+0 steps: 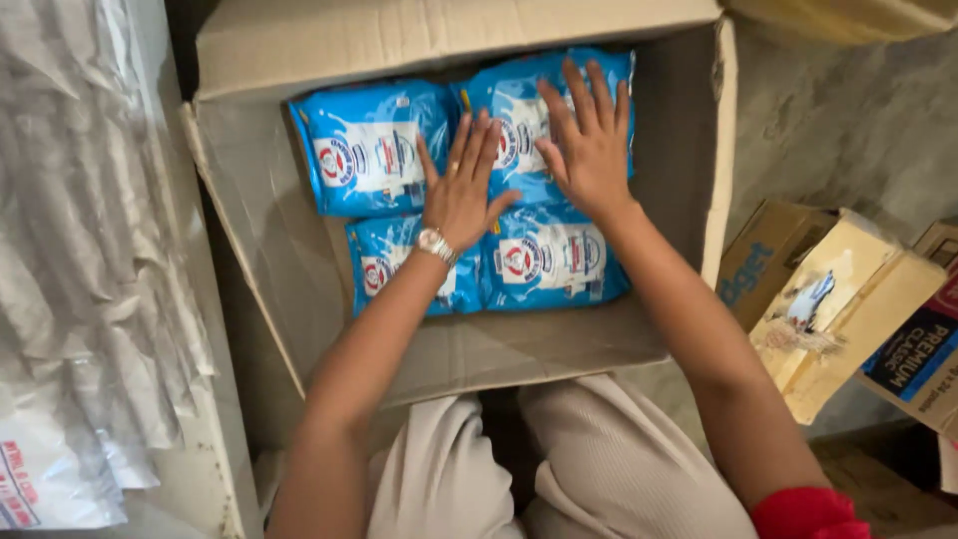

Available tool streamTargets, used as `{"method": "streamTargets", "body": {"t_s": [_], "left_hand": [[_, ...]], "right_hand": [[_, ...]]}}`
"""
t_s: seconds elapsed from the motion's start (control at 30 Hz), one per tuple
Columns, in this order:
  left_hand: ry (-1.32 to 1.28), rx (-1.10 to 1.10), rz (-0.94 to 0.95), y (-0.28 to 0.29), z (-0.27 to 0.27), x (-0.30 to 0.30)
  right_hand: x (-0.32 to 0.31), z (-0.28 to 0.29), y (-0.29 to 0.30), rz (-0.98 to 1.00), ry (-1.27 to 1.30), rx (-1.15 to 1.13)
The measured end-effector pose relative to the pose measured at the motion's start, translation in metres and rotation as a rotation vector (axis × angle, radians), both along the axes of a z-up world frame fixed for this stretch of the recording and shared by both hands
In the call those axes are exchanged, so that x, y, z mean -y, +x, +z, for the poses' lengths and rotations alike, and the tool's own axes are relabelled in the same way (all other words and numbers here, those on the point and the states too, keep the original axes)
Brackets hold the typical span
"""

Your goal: Organizing and packing milk powder packets into boxes and onto shelves in a grocery store backroom or warehouse.

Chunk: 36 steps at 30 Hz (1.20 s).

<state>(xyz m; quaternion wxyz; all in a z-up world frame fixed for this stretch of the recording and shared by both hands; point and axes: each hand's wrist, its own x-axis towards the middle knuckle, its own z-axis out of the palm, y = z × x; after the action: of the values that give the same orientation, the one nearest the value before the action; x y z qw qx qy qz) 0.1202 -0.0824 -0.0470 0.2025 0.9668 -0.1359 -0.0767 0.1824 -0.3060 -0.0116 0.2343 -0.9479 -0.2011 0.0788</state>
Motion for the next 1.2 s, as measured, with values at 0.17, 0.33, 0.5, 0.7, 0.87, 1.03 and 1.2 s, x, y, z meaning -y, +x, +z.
{"method": "streamTargets", "body": {"t_s": [0.17,0.33,0.5,0.7,0.87,1.03,1.2], "left_hand": [[0.022,-0.091,0.047,0.008,-0.025,0.0],[0.026,-0.048,0.04,0.006,-0.011,0.0],[-0.267,0.047,-0.04,0.01,0.047,-0.006],[-0.581,0.18,0.087,0.086,0.134,-0.017],[-0.588,0.347,0.179,0.163,0.102,-0.034],[-0.577,0.315,0.334,0.245,0.038,-0.068],[-0.463,0.224,0.389,0.276,-0.003,-0.088]], "right_hand": [[-0.015,-0.013,0.003,0.046,-0.174,0.134],[-0.013,0.005,0.0,0.049,-0.177,0.15],[0.016,0.083,-0.005,-0.178,0.096,0.212],[0.07,0.087,0.004,-0.357,-0.156,0.281],[0.074,0.059,0.001,-0.428,-0.363,0.132],[0.065,0.062,0.002,-0.447,-0.252,0.162],[0.063,0.071,0.002,-0.502,-0.222,0.089]]}}
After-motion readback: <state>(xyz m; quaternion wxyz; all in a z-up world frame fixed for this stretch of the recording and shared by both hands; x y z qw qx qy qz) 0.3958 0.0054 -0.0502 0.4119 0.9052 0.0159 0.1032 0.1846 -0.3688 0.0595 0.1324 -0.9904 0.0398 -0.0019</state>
